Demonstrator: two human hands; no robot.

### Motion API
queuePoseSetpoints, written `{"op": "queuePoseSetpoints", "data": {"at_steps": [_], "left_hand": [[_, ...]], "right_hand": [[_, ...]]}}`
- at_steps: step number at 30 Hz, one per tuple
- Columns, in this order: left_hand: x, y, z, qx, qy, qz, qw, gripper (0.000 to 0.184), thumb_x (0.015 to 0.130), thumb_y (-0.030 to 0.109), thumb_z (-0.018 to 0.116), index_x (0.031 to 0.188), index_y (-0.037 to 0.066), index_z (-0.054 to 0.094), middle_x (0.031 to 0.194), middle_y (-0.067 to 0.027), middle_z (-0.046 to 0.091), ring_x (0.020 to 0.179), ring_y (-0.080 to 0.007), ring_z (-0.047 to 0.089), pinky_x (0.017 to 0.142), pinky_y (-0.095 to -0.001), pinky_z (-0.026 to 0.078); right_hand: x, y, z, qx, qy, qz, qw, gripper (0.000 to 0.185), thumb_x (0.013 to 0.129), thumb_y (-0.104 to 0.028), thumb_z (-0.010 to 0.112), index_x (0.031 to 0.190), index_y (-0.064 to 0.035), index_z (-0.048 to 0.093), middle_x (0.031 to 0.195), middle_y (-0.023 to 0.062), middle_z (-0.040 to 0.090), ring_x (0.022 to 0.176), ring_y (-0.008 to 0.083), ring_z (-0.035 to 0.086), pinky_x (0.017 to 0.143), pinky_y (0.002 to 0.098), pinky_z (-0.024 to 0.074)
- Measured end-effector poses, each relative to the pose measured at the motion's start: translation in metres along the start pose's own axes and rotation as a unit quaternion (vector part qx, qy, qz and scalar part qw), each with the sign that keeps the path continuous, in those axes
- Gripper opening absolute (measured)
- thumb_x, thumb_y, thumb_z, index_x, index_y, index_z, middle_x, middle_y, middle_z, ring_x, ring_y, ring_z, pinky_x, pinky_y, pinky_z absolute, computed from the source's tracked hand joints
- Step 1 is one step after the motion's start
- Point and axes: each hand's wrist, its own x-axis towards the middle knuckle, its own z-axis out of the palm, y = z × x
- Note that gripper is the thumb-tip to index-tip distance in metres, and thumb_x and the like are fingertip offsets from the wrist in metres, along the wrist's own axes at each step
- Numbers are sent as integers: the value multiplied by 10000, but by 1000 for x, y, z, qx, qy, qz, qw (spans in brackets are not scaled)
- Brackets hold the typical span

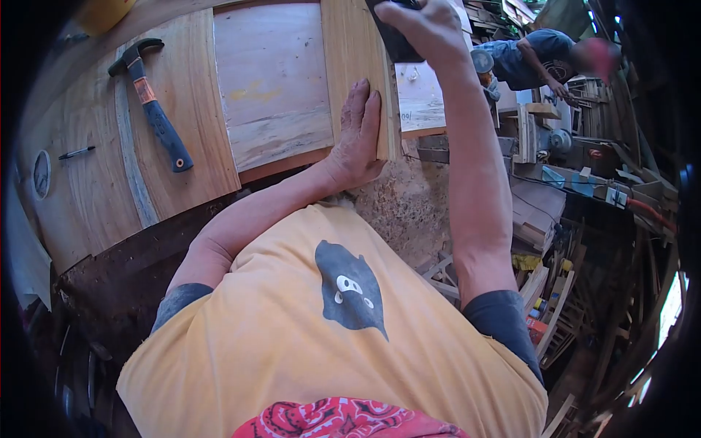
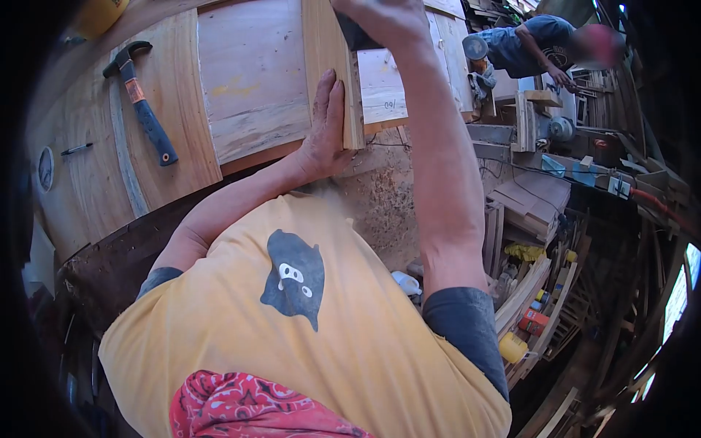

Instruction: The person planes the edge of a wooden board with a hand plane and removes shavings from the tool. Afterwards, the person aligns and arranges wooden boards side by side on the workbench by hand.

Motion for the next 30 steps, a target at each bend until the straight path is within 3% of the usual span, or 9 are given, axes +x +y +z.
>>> {"op": "queuePoseSetpoints", "data": {"at_steps": [1,2,9,13,16,18,24,27,30], "left_hand": [[-2,1,0,-9,-4,-7,1000,1156,814,188,792,1614,-96,8,1652,-394,66,1549,-585,64,1257,-626,106],[-1,0,-1,-18,-8,-13,1000,1167,810,201,799,1615,-96,7,1656,-386,81,1551,-584,64,1260,-622,97],[6,-1,2,-58,3,11,998,1188,792,331,813,1606,-118,74,1661,-337,202,1558,-576,52,1264,-608,-12],[2,6,-3,-17,-29,-10,999,1177,763,172,818,1594,-131,41,1655,-384,107,1546,-600,55,1258,-635,71],[0,4,-4,-2,-13,3,1000,1157,741,71,780,1591,-121,19,1640,-420,34,1540,-611,61,1250,-638,137],[3,2,-3,-3,-2,20,1000,1152,735,60,771,1590,-119,20,1639,-421,41,1537,-615,59,1252,-635,132],[3,0,2,-11,17,18,1000,1104,733,95,753,1582,-133,84,1605,-450,69,1493,-660,94,1234,-673,117],[6,5,2,-1,83,19,996,849,880,218,725,1565,-29,287,1542,-329,373,1427,-518,392,1200,-625,287],[4,3,12,60,108,1,992,718,933,380,666,1505,44,391,1477,-241,467,1355,-406,472,1163,-540,353]], "right_hand": [[-13,22,-8,57,-114,-56,990,691,698,-503,853,1003,80,644,883,201,712,808,259,712,725,378,562],[-42,30,-5,-31,-31,-55,998,655,690,-461,817,986,86,613,884,252,732,861,417,738,780,452,584],[-191,41,-37,-46,-34,-6,998,416,704,-169,847,953,-8,556,837,154,654,780,263,674,731,421,544],[-83,39,-10,-116,-39,22,992,597,717,-425,811,1015,48,600,938,297,723,930,455,735,847,485,577],[18,24,15,-111,23,-30,993,526,741,-377,786,971,93,725,857,179,742,774,249,731,705,367,569],[43,-1,6,17,-99,13,995,558,723,-400,775,975,95,724,831,186,734,785,261,731,717,381,567],[-17,2,-11,-20,-12,-77,997,562,712,-461,798,927,54,726,804,174,728,769,275,730,734,391,566],[-89,24,-19,-69,-28,-25,997,650,694,-453,815,1043,56,610,924,259,719,879,430,723,830,466,577],[-188,41,-29,-67,-31,-26,997,565,686,-340,873,1025,-7,567,868,191,650,792,415,691,741,498,550]]}}
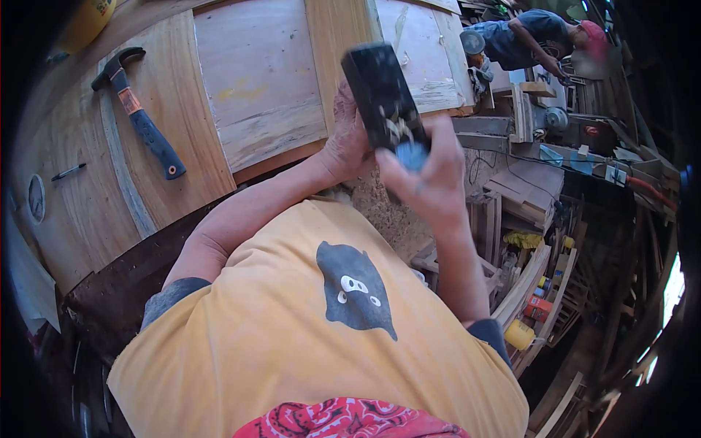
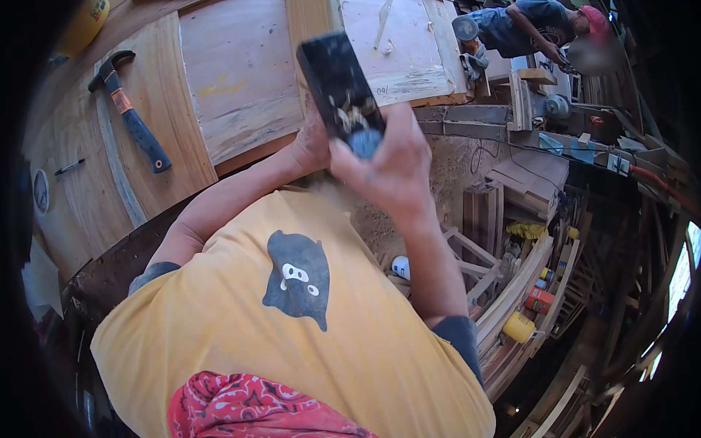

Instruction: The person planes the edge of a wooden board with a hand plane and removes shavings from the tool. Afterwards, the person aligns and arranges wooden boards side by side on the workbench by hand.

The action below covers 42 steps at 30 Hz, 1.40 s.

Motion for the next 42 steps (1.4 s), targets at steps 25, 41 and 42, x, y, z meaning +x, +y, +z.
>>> {"op": "queuePoseSetpoints", "data": {"at_steps": [25,41,42], "left_hand": [[12,3,-11,-29,-57,-5,998,1006,871,314,746,1608,-41,160,1621,-269,279,1525,-466,256,1261,-578,201],[4,-12,-6,-186,-162,-66,967,1195,667,202,815,1595,-110,131,1625,-406,147,1521,-609,120,1245,-647,113],[2,-14,-5,-218,-181,-103,953,1195,672,207,820,1595,-110,131,1625,-412,138,1523,-612,113,1245,-648,113]], "right_hand": [[4,4,-4,15,-16,41,999,568,679,-314,867,1035,-2,552,931,228,675,862,422,707,778,501,563],[-18,1,-12,22,-11,42,999,463,694,-199,856,980,-18,541,839,157,623,768,301,649,745,418,532],[-11,-3,-11,12,-14,47,999,464,690,-196,857,975,-20,537,833,158,619,767,303,649,744,421,532]]}}
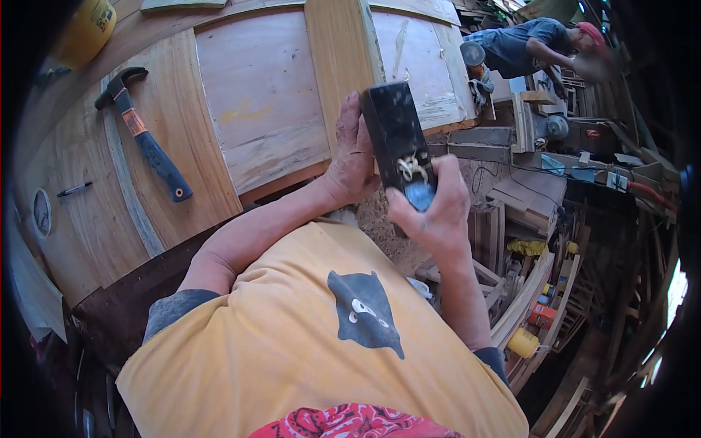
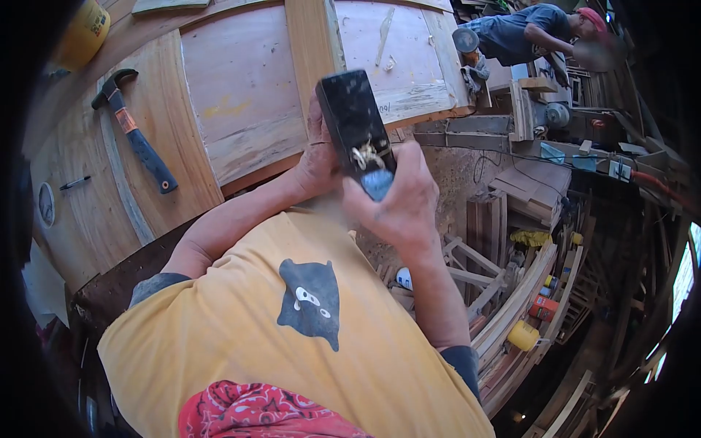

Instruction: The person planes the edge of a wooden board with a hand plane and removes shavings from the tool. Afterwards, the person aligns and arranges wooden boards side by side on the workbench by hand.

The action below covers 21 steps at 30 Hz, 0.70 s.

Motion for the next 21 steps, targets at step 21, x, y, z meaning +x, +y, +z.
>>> {"op": "queuePoseSetpoints", "data": {"at_steps": [21], "left_hand": [[-4,8,3,141,58,96,984,1176,670,133,830,1564,-151,119,1618,-441,91,1510,-645,101,1226,-690,120]], "right_hand": [[70,-16,14,-22,7,-29,999,516,735,-322,849,1014,29,594,841,205,689,811,346,713,773,429,560]]}}
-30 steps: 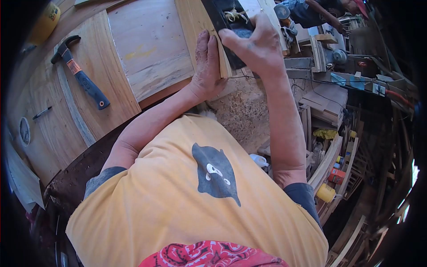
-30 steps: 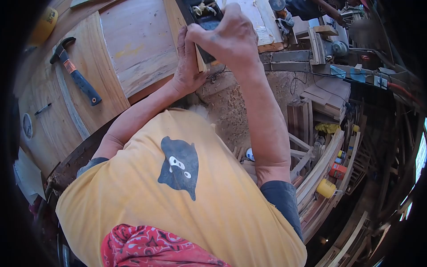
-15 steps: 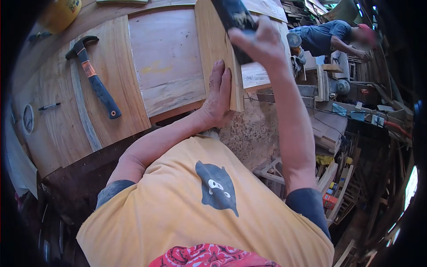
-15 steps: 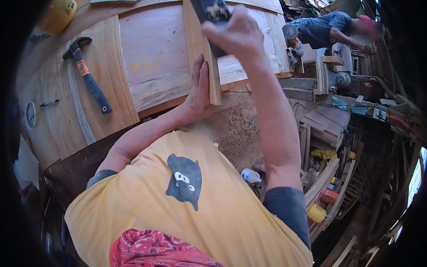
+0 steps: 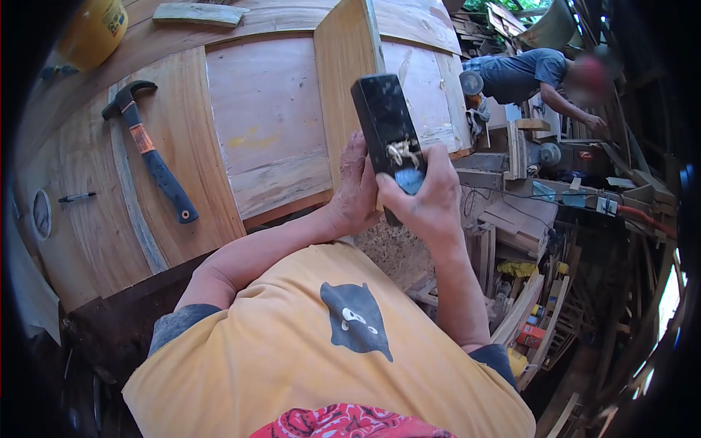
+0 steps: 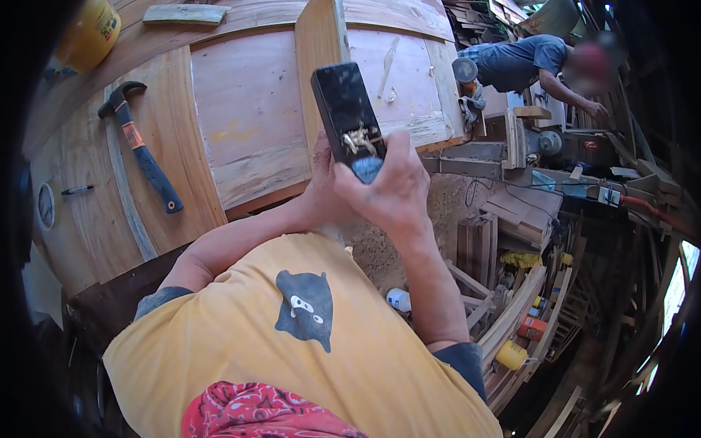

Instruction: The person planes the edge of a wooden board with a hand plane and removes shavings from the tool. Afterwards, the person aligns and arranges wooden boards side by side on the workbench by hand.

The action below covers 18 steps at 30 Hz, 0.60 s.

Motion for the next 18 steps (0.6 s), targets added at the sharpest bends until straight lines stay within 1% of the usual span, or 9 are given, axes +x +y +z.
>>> {"op": "queuePoseSetpoints", "data": {"at_steps": [3,4,7,10,11,13,15,16,18], "left_hand": [[-4,-6,2,15,11,19,1000,1205,655,149,858,1568,-142,127,1622,-444,83,1517,-649,78,1219,-702,114],[-2,-6,1,25,-5,16,1000,1253,625,130,879,1574,-130,103,1627,-445,49,1511,-665,65,1215,-711,108],[4,2,-8,-24,-21,-3,999,1287,605,115,895,1578,-121,87,1626,-448,26,1508,-669,64,1214,-714,107],[0,0,-1,-19,-17,-11,1000,1282,610,119,893,1579,-122,89,1625,-449,27,1510,-666,62,1216,-712,105],[2,-2,-3,-17,-26,-16,999,1271,617,118,886,1578,-122,90,1624,-451,31,1509,-667,63,1215,-713,107],[-1,0,-7,-26,-48,-34,998,1251,631,117,872,1578,-123,91,1622,-453,39,1508,-668,66,1214,-715,112],[-6,-1,-1,-19,-19,-9,1000,1229,641,111,856,1577,-126,95,1621,-455,45,1507,-668,73,1213,-715,120],[-2,-4,0,-11,2,5,1000,1219,646,108,848,1576,-128,96,1620,-456,48,1507,-668,77,1213,-715,123],[3,-2,-5,26,-56,-29,998,1218,671,206,877,1520,-192,99,1608,-462,29,1514,-651,53,1241,-675,124]], "right_hand": [[87,-6,8,0,-26,27,999,572,720,-402,793,1001,43,568,904,300,711,851,443,736,811,481,581],[134,5,22,-52,18,5,998,587,717,-427,821,988,69,661,905,235,735,845,311,740,796,412,575],[256,-5,22,-64,-11,-114,991,723,704,-538,814,1049,92,728,918,213,764,871,301,758,815,383,581],[229,-31,8,27,-69,-53,996,467,749,-470,742,851,-16,778,752,133,741,735,224,736,700,389,557],[236,1,22,8,-19,-123,992,726,698,-564,810,1037,72,720,913,196,758,858,292,746,805,377,577],[186,8,21,-44,31,-82,995,691,703,-540,816,1029,58,700,902,189,741,848,290,731,803,380,568],[121,13,14,26,-16,-5,1000,644,691,-465,779,1013,60,592,925,285,727,874,420,737,845,453,571],[89,11,8,28,-14,-1,1000,607,702,-436,782,1004,54,586,909,278,723,856,416,738,835,458,573],[67,8,3,21,-13,6,1000,558,717,-391,787,993,47,579,892,274,720,844,412,740,818,465,576]]}}
